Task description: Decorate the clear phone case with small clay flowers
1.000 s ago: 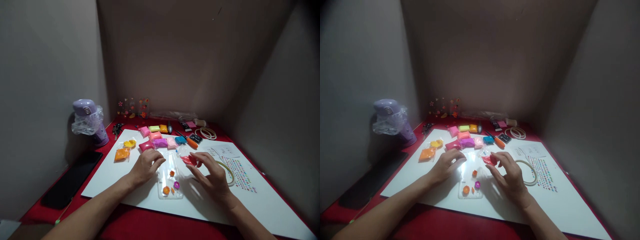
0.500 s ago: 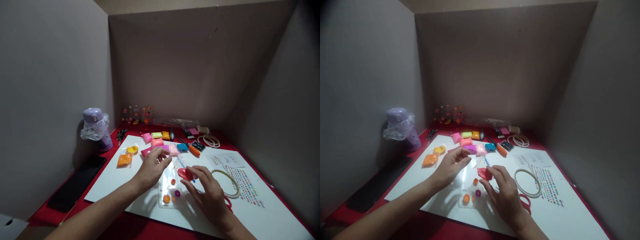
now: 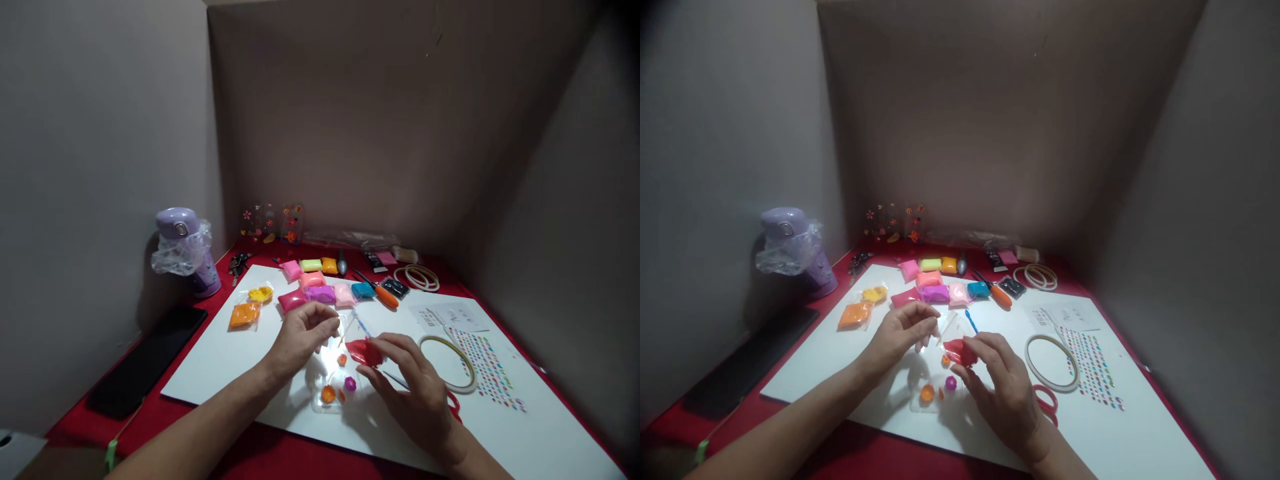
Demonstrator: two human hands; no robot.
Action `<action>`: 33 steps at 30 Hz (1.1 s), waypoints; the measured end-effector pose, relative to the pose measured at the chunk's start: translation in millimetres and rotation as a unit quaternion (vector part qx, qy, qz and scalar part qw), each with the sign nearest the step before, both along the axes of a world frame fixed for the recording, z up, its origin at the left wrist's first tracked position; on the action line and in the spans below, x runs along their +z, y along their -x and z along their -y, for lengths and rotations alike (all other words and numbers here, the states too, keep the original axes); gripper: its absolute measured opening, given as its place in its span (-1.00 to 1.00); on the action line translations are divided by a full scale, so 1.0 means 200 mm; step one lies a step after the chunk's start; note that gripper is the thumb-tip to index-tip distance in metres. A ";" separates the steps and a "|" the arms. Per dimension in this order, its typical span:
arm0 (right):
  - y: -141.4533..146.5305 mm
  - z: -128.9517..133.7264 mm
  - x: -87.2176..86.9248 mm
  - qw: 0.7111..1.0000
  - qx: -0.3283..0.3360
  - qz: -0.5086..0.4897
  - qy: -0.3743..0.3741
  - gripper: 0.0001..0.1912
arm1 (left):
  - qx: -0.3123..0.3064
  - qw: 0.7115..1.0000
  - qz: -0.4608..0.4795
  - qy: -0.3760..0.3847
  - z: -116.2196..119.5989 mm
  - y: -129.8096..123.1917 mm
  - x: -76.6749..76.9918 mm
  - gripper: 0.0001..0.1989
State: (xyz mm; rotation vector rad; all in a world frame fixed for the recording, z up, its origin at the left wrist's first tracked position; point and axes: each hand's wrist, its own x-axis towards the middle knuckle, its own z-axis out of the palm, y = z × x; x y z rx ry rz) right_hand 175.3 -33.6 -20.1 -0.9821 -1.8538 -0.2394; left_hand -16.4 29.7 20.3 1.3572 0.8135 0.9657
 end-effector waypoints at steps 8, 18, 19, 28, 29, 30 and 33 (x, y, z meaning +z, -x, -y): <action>-0.01 0.02 0.01 0.999 0.028 -0.017 0.027 -0.47 | -0.039 0.998 -0.002 0.054 0.02 -0.01 -0.01 -0.73; 0.02 0.04 0.01 0.972 0.078 -0.098 0.196 -0.83 | 0.007 0.999 -0.040 -0.033 0.05 -0.02 0.01 -0.73; 0.02 0.04 0.02 0.969 0.086 -0.108 0.205 -0.85 | 0.000 0.999 -0.033 -0.022 0.05 -0.02 0.01 -0.71; 0.01 0.03 0.00 0.962 0.065 -0.142 0.226 -0.93 | -0.033 0.999 -0.014 -0.012 0.05 -0.01 0.02 -0.70; 0.01 0.03 0.00 0.962 0.066 -0.143 0.224 -0.93 | -0.034 0.999 -0.016 -0.013 0.05 -0.01 0.02 -0.70; 0.01 0.03 0.00 0.962 0.068 -0.143 0.223 -0.92 | -0.034 0.999 -0.017 -0.013 0.05 -0.01 0.02 -0.71; 0.01 0.03 0.01 0.962 0.074 -0.145 0.218 -0.91 | -0.036 0.999 -0.025 -0.008 0.05 -0.01 0.03 -0.72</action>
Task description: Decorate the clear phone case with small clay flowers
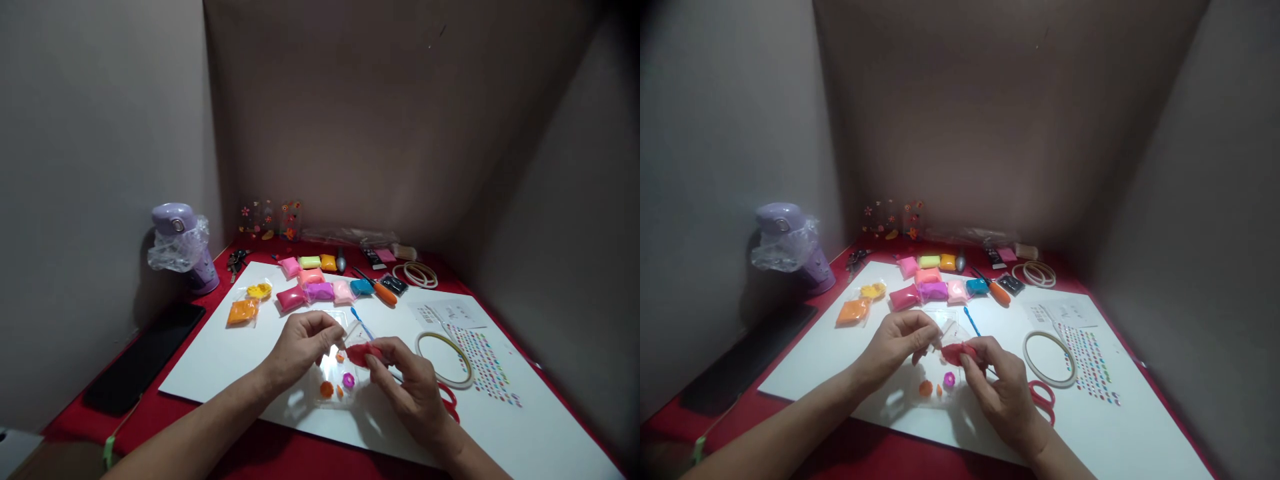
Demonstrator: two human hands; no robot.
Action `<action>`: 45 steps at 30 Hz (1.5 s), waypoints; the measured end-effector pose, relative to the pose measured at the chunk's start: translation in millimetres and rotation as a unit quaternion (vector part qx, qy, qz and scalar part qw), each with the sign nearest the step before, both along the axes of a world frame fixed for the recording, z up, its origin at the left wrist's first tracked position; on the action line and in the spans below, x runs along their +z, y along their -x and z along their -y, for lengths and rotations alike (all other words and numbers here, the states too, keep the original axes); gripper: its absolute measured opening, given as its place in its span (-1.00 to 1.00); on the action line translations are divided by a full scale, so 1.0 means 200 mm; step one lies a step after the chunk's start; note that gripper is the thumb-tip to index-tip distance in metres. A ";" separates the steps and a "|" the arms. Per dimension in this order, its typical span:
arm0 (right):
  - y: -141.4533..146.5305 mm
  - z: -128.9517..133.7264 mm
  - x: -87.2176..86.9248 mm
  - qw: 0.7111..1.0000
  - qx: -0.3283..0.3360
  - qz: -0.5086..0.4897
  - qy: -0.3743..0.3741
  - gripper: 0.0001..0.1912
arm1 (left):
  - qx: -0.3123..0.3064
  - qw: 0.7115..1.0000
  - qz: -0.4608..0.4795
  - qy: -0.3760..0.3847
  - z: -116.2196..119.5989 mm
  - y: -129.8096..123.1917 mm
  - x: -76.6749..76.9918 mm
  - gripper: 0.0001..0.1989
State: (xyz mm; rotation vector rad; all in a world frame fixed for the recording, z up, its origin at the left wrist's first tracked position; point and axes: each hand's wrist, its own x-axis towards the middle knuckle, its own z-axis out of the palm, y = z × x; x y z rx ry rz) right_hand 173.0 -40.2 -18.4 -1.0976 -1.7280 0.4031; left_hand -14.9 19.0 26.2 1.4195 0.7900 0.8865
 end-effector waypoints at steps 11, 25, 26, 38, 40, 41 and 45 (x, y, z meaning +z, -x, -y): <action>-0.01 0.00 -0.01 1.000 0.019 -0.003 -0.003 -0.88 | -0.009 1.000 -0.004 0.006 0.00 0.00 -0.01 -0.73; -0.03 -0.01 -0.02 0.999 0.025 -0.013 0.019 -0.88 | -0.052 0.998 -0.005 0.036 0.00 0.00 -0.01 -0.73; -0.03 -0.01 -0.02 0.999 0.026 -0.014 0.019 -0.88 | -0.052 0.998 -0.005 0.035 0.00 0.00 -0.01 -0.72; -0.02 0.00 -0.02 0.998 0.020 -0.035 0.047 -0.90 | -0.032 0.999 0.005 0.025 0.00 0.00 -0.02 -0.69; -0.02 0.00 -0.03 0.998 0.010 -0.036 0.053 -0.90 | -0.023 1.000 0.019 -0.005 0.01 0.00 -0.03 -0.72; -0.02 0.00 -0.03 0.998 0.007 -0.037 0.055 -0.90 | -0.013 0.999 0.020 -0.036 0.01 0.00 -0.03 -0.71; -0.02 -0.01 -0.04 0.998 0.006 -0.033 0.048 -0.87 | 0.002 0.972 -0.010 -0.234 0.04 0.01 -0.04 -0.80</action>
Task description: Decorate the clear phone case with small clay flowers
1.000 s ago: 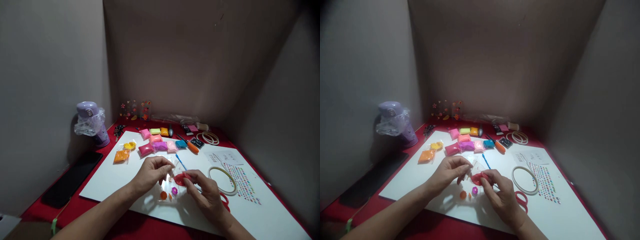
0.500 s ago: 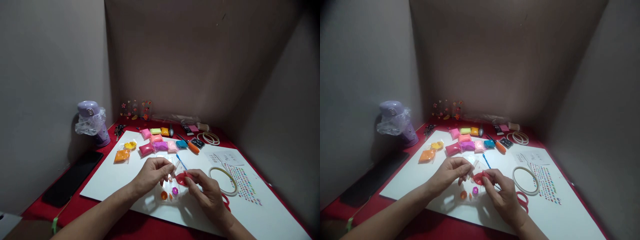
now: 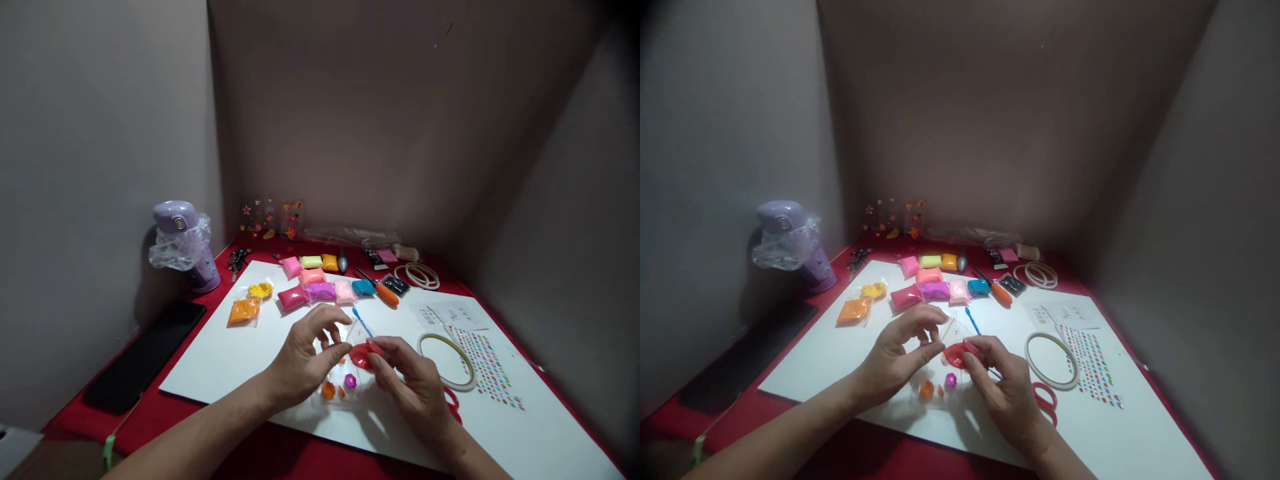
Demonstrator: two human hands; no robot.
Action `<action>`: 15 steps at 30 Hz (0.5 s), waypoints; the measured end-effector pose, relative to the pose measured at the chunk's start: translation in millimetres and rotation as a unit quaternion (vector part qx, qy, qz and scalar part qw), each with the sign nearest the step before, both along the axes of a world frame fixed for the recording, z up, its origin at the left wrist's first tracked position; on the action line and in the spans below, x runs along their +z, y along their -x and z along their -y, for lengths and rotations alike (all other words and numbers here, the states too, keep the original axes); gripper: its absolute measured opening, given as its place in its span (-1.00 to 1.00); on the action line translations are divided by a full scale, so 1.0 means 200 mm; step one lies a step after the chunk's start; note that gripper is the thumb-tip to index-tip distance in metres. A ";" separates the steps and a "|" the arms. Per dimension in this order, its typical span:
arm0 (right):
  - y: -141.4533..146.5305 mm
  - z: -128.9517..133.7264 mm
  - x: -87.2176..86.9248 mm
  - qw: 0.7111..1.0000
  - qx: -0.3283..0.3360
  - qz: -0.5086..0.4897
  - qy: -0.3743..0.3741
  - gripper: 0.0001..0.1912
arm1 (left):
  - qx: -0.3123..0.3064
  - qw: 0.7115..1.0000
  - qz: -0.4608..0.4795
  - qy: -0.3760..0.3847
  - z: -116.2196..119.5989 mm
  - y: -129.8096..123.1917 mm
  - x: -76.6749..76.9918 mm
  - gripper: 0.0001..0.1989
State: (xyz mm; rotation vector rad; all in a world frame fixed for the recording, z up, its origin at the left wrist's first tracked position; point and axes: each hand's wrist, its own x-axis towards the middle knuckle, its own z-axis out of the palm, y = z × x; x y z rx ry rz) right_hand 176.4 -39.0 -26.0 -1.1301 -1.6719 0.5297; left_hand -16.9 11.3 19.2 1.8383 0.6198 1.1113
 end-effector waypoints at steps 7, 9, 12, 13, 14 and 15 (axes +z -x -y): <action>-0.01 0.00 0.00 0.999 0.020 0.032 -0.039 -0.80 | 0.036 0.986 -0.103 -0.126 0.00 0.00 -0.02 -0.70; -0.01 0.00 0.00 0.998 0.018 0.042 -0.047 -0.80 | 0.034 0.985 -0.108 -0.131 0.00 0.00 -0.03 -0.78; 0.00 0.00 0.00 0.997 0.018 0.056 -0.058 -0.80 | 0.025 0.984 -0.107 -0.144 -0.01 -0.01 -0.03 -0.90; 0.00 0.00 0.01 0.996 0.019 0.063 -0.063 -0.80 | 0.018 0.983 -0.105 -0.150 -0.01 -0.01 -0.03 -0.93; 0.00 0.00 0.01 0.995 0.020 0.070 -0.067 -0.79 | 0.011 0.983 -0.100 -0.154 -0.01 -0.01 -0.03 -0.94; 0.00 0.00 0.02 0.994 0.022 0.076 -0.072 -0.78 | 0.002 0.984 -0.094 -0.152 -0.01 -0.01 -0.03 -0.94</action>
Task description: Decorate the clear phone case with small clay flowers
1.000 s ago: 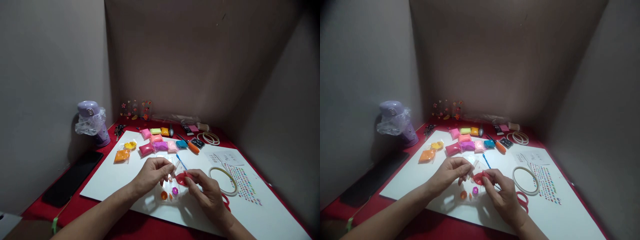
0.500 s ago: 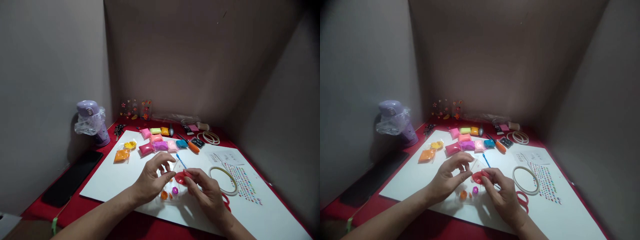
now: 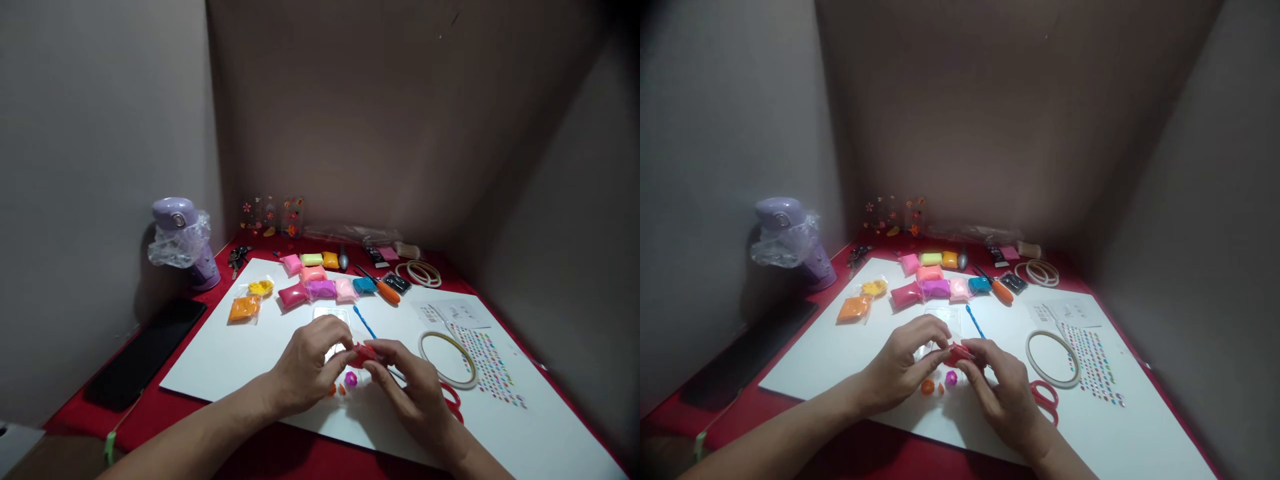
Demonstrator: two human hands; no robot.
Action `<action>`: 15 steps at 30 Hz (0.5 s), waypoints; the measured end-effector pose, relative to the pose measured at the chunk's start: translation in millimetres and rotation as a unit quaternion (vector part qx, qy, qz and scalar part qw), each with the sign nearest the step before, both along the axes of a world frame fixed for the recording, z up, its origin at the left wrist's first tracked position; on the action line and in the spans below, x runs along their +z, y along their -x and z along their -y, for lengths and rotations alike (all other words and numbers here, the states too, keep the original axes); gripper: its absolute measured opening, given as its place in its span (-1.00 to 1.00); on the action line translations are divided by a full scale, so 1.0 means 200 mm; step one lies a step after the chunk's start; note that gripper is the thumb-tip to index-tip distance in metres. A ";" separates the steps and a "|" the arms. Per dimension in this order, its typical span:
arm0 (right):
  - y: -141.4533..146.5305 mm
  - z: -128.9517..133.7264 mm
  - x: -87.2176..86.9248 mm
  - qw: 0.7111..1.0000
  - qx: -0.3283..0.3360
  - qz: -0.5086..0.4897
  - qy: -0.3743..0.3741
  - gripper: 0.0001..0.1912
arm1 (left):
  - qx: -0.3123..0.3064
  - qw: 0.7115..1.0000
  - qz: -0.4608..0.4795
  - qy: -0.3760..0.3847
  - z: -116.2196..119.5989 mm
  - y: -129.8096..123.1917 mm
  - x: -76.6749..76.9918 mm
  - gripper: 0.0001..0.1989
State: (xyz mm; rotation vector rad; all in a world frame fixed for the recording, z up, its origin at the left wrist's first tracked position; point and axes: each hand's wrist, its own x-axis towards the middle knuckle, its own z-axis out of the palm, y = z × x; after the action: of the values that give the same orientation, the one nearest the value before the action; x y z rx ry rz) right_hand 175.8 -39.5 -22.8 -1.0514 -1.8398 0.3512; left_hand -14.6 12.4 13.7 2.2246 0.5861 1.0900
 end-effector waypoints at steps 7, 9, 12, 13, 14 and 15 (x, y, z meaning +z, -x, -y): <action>0.00 0.00 0.02 0.999 -0.006 0.013 -0.030 -0.79 | -0.047 0.986 0.019 0.157 0.01 0.00 0.05 -0.87; 0.00 -0.01 0.01 0.999 -0.012 0.016 -0.032 -0.78 | -0.046 0.982 0.021 0.182 0.00 0.00 0.05 -0.80; 0.00 0.00 0.00 1.000 -0.012 0.011 -0.023 -0.77 | -0.045 0.974 0.041 0.217 0.00 0.00 0.04 -0.64; 0.00 0.00 0.00 1.000 -0.008 0.010 -0.020 -0.77 | -0.038 0.970 0.048 0.235 -0.01 0.00 0.04 -0.61; -0.01 0.00 0.00 1.000 -0.003 0.010 -0.019 -0.76 | -0.026 0.964 0.054 0.258 -0.01 0.00 0.03 -0.62; -0.01 0.00 0.00 1.000 0.000 0.011 -0.019 -0.76 | -0.011 0.958 0.059 0.280 -0.01 0.00 0.03 -0.66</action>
State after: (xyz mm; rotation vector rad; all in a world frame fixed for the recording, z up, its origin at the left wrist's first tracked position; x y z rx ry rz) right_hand 177.1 -39.7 -23.3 -1.0333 -1.8595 0.3042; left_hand -15.2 14.4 19.2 1.6615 0.7121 0.8979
